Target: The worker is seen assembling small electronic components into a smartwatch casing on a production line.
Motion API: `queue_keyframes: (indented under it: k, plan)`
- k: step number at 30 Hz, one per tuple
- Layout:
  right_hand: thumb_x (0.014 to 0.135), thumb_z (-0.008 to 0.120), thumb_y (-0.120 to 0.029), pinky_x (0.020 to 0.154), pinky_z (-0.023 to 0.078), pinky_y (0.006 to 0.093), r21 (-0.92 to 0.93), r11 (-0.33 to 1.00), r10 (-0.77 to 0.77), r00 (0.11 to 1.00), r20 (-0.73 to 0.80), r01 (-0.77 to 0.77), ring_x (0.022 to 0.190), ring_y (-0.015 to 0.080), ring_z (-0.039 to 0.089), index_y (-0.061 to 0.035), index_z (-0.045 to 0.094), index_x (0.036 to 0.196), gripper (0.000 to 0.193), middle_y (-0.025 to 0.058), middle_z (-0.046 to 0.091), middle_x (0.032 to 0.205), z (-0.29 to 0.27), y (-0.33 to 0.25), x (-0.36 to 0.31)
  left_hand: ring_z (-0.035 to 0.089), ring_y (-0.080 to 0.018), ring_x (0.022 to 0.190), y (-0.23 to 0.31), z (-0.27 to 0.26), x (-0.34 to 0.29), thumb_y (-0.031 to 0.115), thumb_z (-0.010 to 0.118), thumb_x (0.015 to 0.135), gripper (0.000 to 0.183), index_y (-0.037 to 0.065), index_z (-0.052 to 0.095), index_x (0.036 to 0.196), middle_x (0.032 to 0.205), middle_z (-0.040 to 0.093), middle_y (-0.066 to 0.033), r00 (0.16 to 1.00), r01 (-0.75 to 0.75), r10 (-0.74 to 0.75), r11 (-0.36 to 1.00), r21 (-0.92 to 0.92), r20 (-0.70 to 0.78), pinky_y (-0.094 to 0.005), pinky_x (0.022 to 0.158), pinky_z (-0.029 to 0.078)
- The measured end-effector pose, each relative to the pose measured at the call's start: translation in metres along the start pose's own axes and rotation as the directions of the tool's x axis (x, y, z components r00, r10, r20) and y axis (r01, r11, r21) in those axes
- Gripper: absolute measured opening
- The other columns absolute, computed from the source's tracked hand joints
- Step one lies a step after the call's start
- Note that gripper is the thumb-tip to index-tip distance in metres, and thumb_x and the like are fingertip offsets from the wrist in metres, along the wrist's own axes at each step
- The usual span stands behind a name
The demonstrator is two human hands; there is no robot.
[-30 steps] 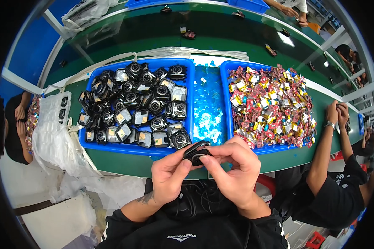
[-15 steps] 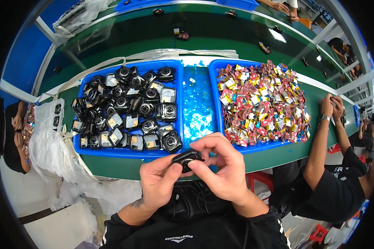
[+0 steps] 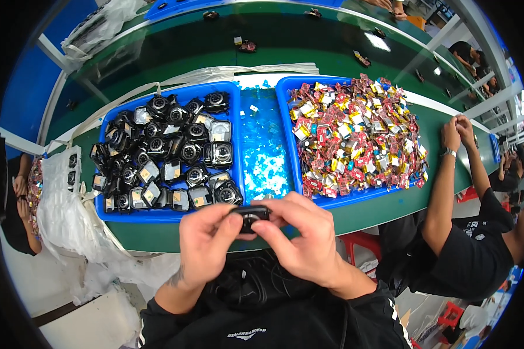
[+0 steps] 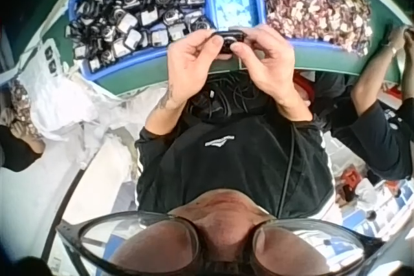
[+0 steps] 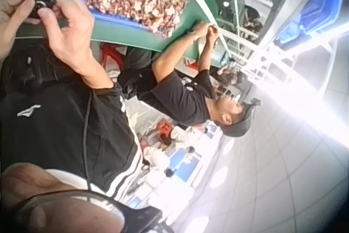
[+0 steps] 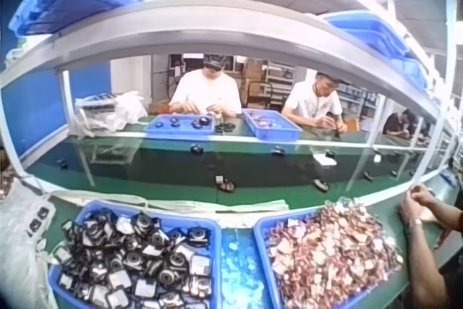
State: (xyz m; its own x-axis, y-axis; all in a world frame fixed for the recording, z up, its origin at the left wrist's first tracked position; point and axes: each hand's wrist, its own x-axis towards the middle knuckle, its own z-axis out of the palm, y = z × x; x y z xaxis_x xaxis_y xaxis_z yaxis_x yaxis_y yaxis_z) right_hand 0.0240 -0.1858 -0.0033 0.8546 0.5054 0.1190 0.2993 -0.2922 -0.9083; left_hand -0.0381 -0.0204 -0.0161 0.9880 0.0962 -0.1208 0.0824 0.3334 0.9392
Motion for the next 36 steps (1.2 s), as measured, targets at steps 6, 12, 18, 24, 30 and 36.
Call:
queue_keyframes:
  k: [6, 12, 18, 24, 30, 36]
  plan:
    - [0.067, 0.083, -0.016, 0.076, 0.056, 0.0357, -0.133, 0.906, -0.381, 0.910, 0.163, 0.403, 0.102, 0.0276, 0.064, -0.0054, 0.070, 0.114, 0.050, 0.0158, 0.063, 0.114, -0.022, -0.003, 0.012, 0.067, -0.0165, 0.092, -0.011, -0.005, 0.007, 0.018, 0.049, 0.102, 0.030, -0.007, 0.060, 0.114, 0.107, 0.065, -0.0103, 0.933, 0.352, -0.241, 0.761, -0.544, 0.266, -0.0321, 0.080, 0.059]
    - [0.069, 0.080, -0.016, 0.076, 0.056, 0.0351, -0.169, 0.819, -0.513, 0.832, 0.212, 0.548, 0.092, 0.0296, 0.068, -0.0030, 0.070, 0.112, 0.046, 0.0183, 0.067, 0.110, -0.025, 0.004, 0.013, 0.066, -0.0128, 0.086, 0.001, -0.011, 0.005, 0.026, 0.047, 0.103, 0.031, -0.001, 0.061, 0.110, 0.097, 0.066, -0.0054, 0.929, 0.305, -0.261, 0.942, -0.142, 0.263, -0.0281, 0.070, 0.056]
    - [0.075, 0.078, -0.015, 0.075, 0.056, 0.0331, 0.037, 0.894, -0.448, 0.892, 0.062, 0.447, 0.091, 0.0275, 0.069, 0.0011, 0.070, 0.109, 0.039, 0.0182, 0.068, 0.107, -0.015, 0.011, 0.009, 0.067, -0.0291, 0.089, -0.004, -0.012, 0.001, 0.017, 0.076, 0.081, 0.043, 0.000, 0.062, 0.118, 0.105, 0.064, -0.0139, 0.792, -0.581, 0.582, 0.626, 0.519, 0.185, -0.0336, 0.075, 0.056]
    - [0.077, 0.077, -0.016, 0.071, 0.057, 0.0317, 0.083, 0.907, -0.419, 0.904, 0.083, 0.413, 0.086, 0.0261, 0.070, 0.0018, 0.071, 0.105, 0.034, 0.0165, 0.070, 0.101, -0.013, 0.014, 0.004, 0.068, -0.0212, 0.077, 0.002, -0.019, 0.001, 0.007, 0.086, 0.065, 0.043, 0.000, 0.069, 0.105, 0.094, 0.067, -0.0084, 0.726, -0.678, 0.594, 0.534, 0.505, 0.347, -0.0294, 0.063, 0.056]
    - [0.079, 0.077, -0.017, 0.063, 0.055, 0.0305, 0.183, 0.864, -0.491, 0.864, 0.110, 0.468, 0.077, 0.0236, 0.070, 0.0042, 0.071, 0.100, 0.030, 0.0144, 0.071, 0.091, -0.006, 0.014, 0.007, 0.066, -0.0191, 0.065, -0.008, -0.014, -0.007, 0.005, 0.084, 0.070, 0.035, 0.002, 0.070, 0.102, 0.091, 0.069, -0.0081, 0.673, -0.725, 0.685, 0.536, 0.432, 0.279, -0.0267, 0.055, 0.051]
    - [0.078, 0.080, -0.021, 0.061, 0.050, 0.0276, 0.215, 0.929, -0.300, 0.953, -0.044, 0.302, 0.070, 0.0177, 0.064, 0.0013, 0.074, 0.094, 0.028, 0.0097, 0.068, 0.081, -0.004, 0.003, 0.007, 0.065, -0.0163, 0.073, -0.009, -0.018, -0.008, 0.002, 0.080, 0.076, 0.023, -0.004, 0.070, 0.096, 0.089, 0.067, -0.0120, 0.788, -0.603, 0.605, 0.720, 0.342, 0.116, -0.0263, 0.060, 0.050]
